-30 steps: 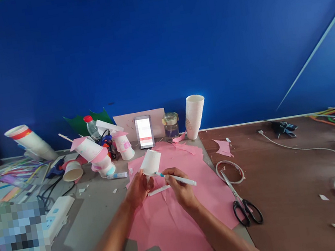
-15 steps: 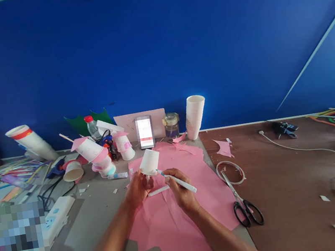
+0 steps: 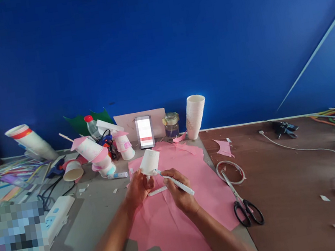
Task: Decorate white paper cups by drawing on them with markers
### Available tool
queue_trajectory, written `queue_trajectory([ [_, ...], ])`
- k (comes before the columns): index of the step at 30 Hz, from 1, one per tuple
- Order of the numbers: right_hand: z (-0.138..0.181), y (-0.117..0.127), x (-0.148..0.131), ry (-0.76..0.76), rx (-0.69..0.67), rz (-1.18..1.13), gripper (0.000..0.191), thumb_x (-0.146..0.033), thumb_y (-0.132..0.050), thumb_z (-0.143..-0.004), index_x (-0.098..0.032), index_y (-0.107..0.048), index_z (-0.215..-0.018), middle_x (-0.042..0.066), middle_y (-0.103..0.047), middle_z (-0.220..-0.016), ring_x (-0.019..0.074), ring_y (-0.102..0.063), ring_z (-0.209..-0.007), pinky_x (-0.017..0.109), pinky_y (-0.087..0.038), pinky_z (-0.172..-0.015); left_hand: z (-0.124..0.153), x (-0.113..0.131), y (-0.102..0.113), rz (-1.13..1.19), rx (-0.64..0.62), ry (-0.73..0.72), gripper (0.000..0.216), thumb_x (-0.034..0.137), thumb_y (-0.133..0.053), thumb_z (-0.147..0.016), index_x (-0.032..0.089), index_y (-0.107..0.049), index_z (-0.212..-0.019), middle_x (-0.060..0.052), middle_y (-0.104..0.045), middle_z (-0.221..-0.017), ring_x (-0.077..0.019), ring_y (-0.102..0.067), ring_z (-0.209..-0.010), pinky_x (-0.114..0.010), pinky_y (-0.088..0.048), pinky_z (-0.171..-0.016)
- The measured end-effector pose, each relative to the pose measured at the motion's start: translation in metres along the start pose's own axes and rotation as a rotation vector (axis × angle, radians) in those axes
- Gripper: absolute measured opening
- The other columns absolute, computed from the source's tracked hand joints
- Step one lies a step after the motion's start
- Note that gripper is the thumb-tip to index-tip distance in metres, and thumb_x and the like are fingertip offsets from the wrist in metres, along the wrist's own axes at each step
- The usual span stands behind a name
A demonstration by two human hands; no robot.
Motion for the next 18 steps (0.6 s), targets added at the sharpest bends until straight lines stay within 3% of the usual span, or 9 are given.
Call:
queue_trajectory([
  [10,0.0004,0.0014,-0.0039,0.033,0.001,0.017,0.016,-0.034,-0.057,-0.086,-0.023,-0.068,-0.089,0.002,-0.062,-0.074,0.0176,-0.058,-0.067,0.029,-0.047,-0.061,-0.0002,0.0011,-0.0027,0.005,-0.006,-0.005,0.039,0.054,-0.062,-0.076,0.015,-0.061,-0.077,0.004,-0.048,-0.049,-0.0078,-0.040,-0.044,-0.023,-0.035,-0.050],
  [15,0.0017,0.0036,-0.0056,0.119,0.052,0.015,0.026,-0.034,-0.047,-0.094,-0.024,-0.059,-0.115,0.005,-0.069,-0.095,0.0208,-0.064,-0.092,0.037,-0.048,-0.085,-0.0016,-0.0014,-0.0005,-0.001,-0.007,0.013,0.037,0.051,-0.061,-0.077,0.014,-0.061,-0.075,0.003,-0.050,-0.050,-0.0080,-0.040,-0.045,-0.023,-0.034,-0.051],
  [18,0.0027,0.0027,0.0011,0.114,0.068,0.030,0.030,-0.033,-0.044,-0.096,-0.024,-0.051,-0.124,0.007,-0.070,-0.101,0.0209,-0.064,-0.099,0.039,-0.047,-0.089,-0.0021,-0.0039,0.0008,-0.011,-0.017,0.022,0.035,0.049,-0.062,-0.077,0.015,-0.062,-0.076,0.003,-0.049,-0.050,-0.0083,-0.040,-0.046,-0.023,-0.034,-0.051],
])
Point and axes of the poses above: each hand's wrist, its own z-axis away from the middle knuckle, its own y-axis out of the back of the hand, x = y × z, the point moved 8 cm from there along -z, towards the middle knuckle
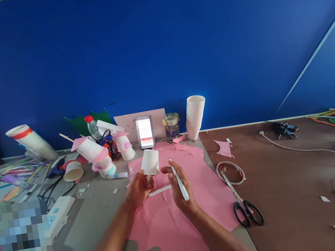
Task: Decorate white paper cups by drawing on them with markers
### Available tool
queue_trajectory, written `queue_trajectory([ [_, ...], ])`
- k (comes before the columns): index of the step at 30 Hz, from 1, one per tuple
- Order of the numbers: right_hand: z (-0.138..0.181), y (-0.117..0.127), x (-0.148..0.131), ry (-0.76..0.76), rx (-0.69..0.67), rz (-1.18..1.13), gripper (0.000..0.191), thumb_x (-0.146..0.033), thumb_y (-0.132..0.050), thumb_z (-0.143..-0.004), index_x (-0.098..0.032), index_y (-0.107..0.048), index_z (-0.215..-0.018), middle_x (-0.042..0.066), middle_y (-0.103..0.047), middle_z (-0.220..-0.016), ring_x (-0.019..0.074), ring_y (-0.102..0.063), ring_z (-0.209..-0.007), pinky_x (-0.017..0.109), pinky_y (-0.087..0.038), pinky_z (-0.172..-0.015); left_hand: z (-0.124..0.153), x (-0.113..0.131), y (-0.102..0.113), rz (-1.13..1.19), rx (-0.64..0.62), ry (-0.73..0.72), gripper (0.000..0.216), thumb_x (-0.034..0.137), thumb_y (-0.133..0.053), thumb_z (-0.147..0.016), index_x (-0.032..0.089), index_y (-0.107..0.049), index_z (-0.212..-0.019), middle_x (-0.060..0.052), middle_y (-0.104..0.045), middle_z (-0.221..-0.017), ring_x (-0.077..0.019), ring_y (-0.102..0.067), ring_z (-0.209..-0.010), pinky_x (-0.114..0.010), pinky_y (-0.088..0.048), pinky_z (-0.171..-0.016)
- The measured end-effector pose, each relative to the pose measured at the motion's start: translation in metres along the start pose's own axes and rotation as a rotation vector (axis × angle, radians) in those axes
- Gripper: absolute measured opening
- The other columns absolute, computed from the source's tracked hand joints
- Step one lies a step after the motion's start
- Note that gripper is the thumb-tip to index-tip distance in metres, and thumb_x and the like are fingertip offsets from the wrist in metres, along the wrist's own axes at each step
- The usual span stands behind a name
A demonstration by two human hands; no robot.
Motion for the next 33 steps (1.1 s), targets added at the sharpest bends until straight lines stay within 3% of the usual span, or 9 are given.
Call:
queue_trajectory([
  [13,0.002,-0.007,0.009,0.068,-0.087,0.048,0.030,-0.031,-0.046,-0.096,-0.024,-0.047,-0.126,0.010,-0.065,-0.118,0.0229,-0.060,-0.114,0.043,-0.045,-0.097,0.005,0.002,-0.006,-0.073,-0.005,-0.019,0.033,0.050,-0.062,-0.079,0.016,-0.060,-0.082,0.004,-0.047,-0.050,-0.0103,-0.042,-0.052,-0.023,-0.036,-0.054],
  [19,0.003,-0.009,0.010,0.087,-0.116,0.074,0.032,-0.028,-0.046,-0.096,-0.025,-0.044,-0.128,0.010,-0.063,-0.120,0.0232,-0.059,-0.116,0.043,-0.046,-0.097,0.003,-0.001,-0.009,-0.076,-0.049,-0.025,0.031,0.048,-0.057,-0.083,0.020,-0.057,-0.095,0.006,-0.045,-0.051,-0.0101,-0.039,-0.049,-0.023,-0.033,-0.052],
  [24,0.005,-0.011,0.007,0.120,-0.142,0.110,0.034,-0.026,-0.046,-0.095,-0.025,-0.045,-0.129,0.010,-0.062,-0.121,0.0234,-0.058,-0.117,0.044,-0.045,-0.099,0.005,-0.005,-0.012,-0.154,-0.110,-0.071,0.047,0.059,-0.057,-0.081,0.019,-0.055,-0.106,0.006,-0.044,-0.053,-0.0101,-0.039,-0.050,-0.023,-0.031,-0.051],
  [33,0.008,-0.016,-0.004,0.175,-0.199,0.213,0.037,-0.019,-0.045,-0.093,-0.023,-0.047,-0.129,0.010,-0.059,-0.125,0.0229,-0.055,-0.119,0.041,-0.046,-0.100,0.005,-0.003,-0.007,-0.205,-0.036,-0.070,0.046,0.054,-0.070,-0.073,0.019,-0.053,-0.098,0.007,-0.043,-0.057,-0.0079,-0.038,-0.052,-0.023,-0.031,-0.053],
])
Point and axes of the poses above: each hand's wrist, its own z-axis away from the middle knuckle, its own y-axis out of the back of the hand, x = y × z, the point moved 8 cm from there along -z, towards the middle knuckle
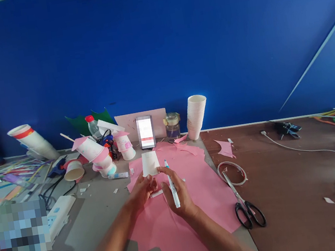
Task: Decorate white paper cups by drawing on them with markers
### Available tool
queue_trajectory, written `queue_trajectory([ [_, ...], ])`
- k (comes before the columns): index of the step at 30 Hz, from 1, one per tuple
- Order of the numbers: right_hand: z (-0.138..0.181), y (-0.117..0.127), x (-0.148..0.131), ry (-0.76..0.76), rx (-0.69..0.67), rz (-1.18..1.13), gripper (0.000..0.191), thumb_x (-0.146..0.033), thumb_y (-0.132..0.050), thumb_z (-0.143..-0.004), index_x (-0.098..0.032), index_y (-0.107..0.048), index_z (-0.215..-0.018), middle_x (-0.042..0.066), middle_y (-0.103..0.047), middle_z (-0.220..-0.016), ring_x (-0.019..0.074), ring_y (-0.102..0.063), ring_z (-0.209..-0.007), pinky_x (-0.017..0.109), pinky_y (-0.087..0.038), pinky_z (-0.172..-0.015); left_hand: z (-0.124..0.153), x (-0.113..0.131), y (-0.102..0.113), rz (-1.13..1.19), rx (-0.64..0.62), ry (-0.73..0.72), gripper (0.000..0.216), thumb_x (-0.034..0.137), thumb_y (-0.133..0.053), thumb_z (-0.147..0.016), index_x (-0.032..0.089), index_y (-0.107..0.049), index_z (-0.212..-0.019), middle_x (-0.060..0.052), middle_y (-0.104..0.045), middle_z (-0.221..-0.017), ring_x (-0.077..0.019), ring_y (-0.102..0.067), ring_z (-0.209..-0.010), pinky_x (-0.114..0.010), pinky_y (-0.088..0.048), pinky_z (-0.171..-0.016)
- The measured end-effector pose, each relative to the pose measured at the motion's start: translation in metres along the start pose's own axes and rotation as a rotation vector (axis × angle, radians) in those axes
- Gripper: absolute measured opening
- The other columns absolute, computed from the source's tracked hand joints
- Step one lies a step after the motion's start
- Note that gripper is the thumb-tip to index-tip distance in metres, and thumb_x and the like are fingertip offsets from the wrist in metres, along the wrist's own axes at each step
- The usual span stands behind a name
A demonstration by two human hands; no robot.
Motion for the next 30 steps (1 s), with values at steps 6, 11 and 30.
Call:
queue_trajectory([
  [6,0.000,0.000,0.001,-0.009,0.007,-0.015,0.034,-0.020,-0.043,-0.094,-0.023,-0.049,-0.128,0.009,-0.060,-0.124,0.0232,-0.055,-0.119,0.042,-0.047,-0.100,0.002,0.002,0.000,0.000,0.017,0.010,0.045,0.052,-0.071,-0.072,0.020,-0.053,-0.098,0.007,-0.041,-0.058,-0.0078,-0.039,-0.053,-0.023,-0.032,-0.054],
  [11,0.001,0.001,0.002,-0.008,0.014,-0.020,0.034,-0.021,-0.041,-0.096,-0.024,-0.049,-0.129,0.009,-0.059,-0.125,0.0230,-0.054,-0.121,0.042,-0.045,-0.101,0.003,0.004,-0.001,-0.016,0.011,0.008,0.045,0.052,-0.072,-0.071,0.019,-0.055,-0.097,0.007,-0.043,-0.060,-0.0072,-0.037,-0.052,-0.022,-0.029,-0.053],
  [30,-0.001,0.008,-0.019,0.072,0.079,-0.087,0.017,-0.025,-0.047,-0.092,-0.022,-0.058,-0.105,0.009,-0.064,-0.096,0.0233,-0.063,-0.094,0.038,-0.052,-0.080,0.002,0.009,-0.006,-0.167,-0.038,-0.057,0.048,0.057,-0.070,-0.070,0.019,-0.052,-0.094,0.006,-0.041,-0.065,-0.0081,-0.035,-0.054,-0.022,-0.027,-0.049],
])
Point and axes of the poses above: each hand's wrist, its own z-axis away from the middle knuckle, its own y-axis out of the back of the hand, x = y × z, the point moved 8 cm from there along -z, towards the middle knuckle
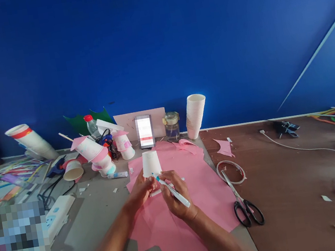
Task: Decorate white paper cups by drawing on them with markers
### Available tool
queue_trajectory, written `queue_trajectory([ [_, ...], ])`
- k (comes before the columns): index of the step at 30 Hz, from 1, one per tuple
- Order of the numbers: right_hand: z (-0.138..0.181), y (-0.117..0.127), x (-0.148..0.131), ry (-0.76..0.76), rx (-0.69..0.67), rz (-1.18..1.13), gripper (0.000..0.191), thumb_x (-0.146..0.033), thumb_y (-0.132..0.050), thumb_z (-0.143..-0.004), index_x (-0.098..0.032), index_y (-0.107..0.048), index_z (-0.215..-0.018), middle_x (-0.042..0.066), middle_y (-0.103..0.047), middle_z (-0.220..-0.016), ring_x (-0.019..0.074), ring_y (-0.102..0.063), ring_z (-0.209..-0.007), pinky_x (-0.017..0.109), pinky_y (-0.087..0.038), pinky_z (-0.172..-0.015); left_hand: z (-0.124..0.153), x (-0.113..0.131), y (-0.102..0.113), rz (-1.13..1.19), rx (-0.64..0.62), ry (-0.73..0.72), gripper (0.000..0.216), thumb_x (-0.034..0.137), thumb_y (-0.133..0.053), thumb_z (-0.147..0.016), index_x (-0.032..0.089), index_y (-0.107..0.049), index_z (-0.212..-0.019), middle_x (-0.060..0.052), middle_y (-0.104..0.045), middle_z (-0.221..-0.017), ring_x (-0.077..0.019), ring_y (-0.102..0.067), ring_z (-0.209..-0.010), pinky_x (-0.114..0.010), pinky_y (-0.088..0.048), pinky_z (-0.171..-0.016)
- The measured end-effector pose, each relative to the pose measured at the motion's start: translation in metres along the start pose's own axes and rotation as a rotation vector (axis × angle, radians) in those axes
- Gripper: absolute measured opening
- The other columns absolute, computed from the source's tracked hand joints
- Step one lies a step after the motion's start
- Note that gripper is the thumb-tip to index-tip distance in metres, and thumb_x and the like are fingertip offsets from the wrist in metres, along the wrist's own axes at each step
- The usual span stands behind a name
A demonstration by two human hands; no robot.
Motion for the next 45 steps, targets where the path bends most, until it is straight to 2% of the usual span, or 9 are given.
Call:
queue_trajectory([
  [6,0.001,0.000,0.004,-0.015,0.013,-0.007,0.015,-0.022,-0.048,-0.092,-0.023,-0.057,-0.104,0.008,-0.063,-0.095,0.0229,-0.062,-0.095,0.038,-0.051,-0.081,-0.002,-0.005,0.004,-0.004,0.025,0.000,0.049,0.057,-0.072,-0.068,0.020,-0.051,-0.093,0.006,-0.042,-0.067,-0.0082,-0.037,-0.054,-0.023,-0.029,-0.049],
  [12,0.000,0.005,0.007,-0.065,0.070,-0.015,0.013,-0.025,-0.047,-0.092,-0.022,-0.056,-0.101,0.006,-0.061,-0.088,0.0188,-0.061,-0.079,0.032,-0.051,-0.070,-0.003,-0.002,0.003,0.039,0.022,0.005,0.046,0.054,-0.072,-0.070,0.020,-0.052,-0.093,0.006,-0.041,-0.065,-0.0079,-0.037,-0.055,-0.023,-0.028,-0.051],
  [26,-0.002,0.003,0.006,-0.061,0.015,-0.005,0.014,-0.025,-0.048,-0.092,-0.021,-0.058,-0.101,0.008,-0.062,-0.089,0.0205,-0.062,-0.081,0.035,-0.052,-0.072,-0.001,-0.001,0.001,0.058,0.029,0.016,0.048,0.053,-0.074,-0.067,0.019,-0.053,-0.093,0.006,-0.043,-0.065,-0.0071,-0.036,-0.053,-0.022,-0.027,-0.050],
  [32,-0.002,0.002,0.007,-0.057,-0.005,0.002,0.015,-0.024,-0.047,-0.092,-0.021,-0.058,-0.101,0.008,-0.062,-0.090,0.0205,-0.062,-0.081,0.035,-0.051,-0.072,0.000,0.001,-0.001,0.055,0.012,0.007,0.043,0.050,-0.072,-0.071,0.020,-0.053,-0.094,0.006,-0.042,-0.066,-0.0075,-0.037,-0.054,-0.023,-0.027,-0.050],
  [45,0.000,0.001,0.012,-0.063,0.006,-0.009,0.015,-0.025,-0.048,-0.092,-0.022,-0.057,-0.103,0.007,-0.062,-0.091,0.0206,-0.061,-0.083,0.035,-0.051,-0.073,-0.002,-0.003,0.002,0.054,0.029,0.015,0.049,0.053,-0.074,-0.068,0.020,-0.051,-0.096,0.007,-0.041,-0.065,-0.0070,-0.035,-0.052,-0.023,-0.027,-0.049],
])
Point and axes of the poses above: each hand's wrist, its own z-axis away from the middle knuckle, its own y-axis out of the back of the hand, x = y × z, the point moved 8 cm from there along -z, towards the middle knuckle
